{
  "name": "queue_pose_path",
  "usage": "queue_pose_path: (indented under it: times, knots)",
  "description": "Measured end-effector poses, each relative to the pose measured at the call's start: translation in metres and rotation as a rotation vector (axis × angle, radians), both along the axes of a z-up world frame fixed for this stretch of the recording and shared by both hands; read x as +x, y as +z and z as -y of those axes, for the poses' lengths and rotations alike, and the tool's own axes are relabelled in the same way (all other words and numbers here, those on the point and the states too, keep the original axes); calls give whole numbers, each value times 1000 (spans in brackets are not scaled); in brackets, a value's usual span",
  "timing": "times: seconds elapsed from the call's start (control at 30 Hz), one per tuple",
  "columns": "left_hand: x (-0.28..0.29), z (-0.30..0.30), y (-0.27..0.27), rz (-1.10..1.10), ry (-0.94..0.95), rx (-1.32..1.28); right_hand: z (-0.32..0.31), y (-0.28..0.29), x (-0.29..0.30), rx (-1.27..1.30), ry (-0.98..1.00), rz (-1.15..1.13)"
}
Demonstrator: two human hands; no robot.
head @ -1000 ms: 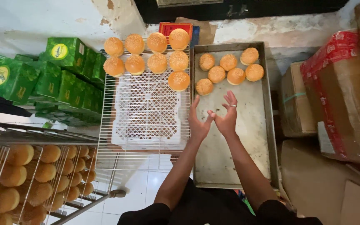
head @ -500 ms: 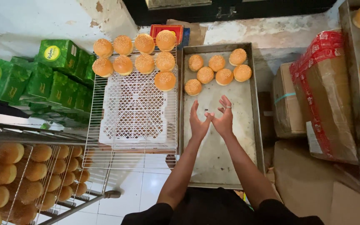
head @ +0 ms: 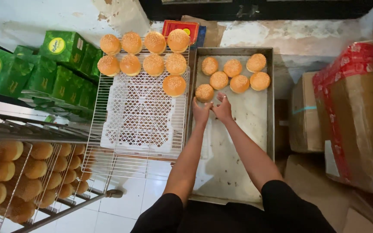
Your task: Transferring sesame seed burger buns from a baking tray to a cooling rack.
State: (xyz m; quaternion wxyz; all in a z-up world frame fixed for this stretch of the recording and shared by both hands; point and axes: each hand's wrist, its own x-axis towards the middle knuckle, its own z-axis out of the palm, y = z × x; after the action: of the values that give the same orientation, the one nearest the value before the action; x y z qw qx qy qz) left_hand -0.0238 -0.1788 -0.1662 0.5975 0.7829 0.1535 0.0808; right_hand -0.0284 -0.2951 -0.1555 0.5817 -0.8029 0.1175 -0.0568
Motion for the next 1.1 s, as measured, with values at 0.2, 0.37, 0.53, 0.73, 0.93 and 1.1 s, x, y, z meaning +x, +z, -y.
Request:
queue_pose_path:
  times: [0.2,0.37,0.53,0.73,0.93,1.1]
  knots:
    - [21,1,-25,-102,-23,-52,12,-79,33,-28,51,-76]
    - [30,3,-48,-70,-21,-12,11,-51,36,-52,86,-107]
    - [34,3,-44,-47,-9,60,8,-63,44,51,139,-39]
    - [28,3,-11,-237,2,59,5,-7,36,91,188,-151]
    - [2,9,10,-55,8,85,6,-20,14,102,139,-60]
    - [-36,25,51,138,-26,30,10,31,-28,296,7,38]
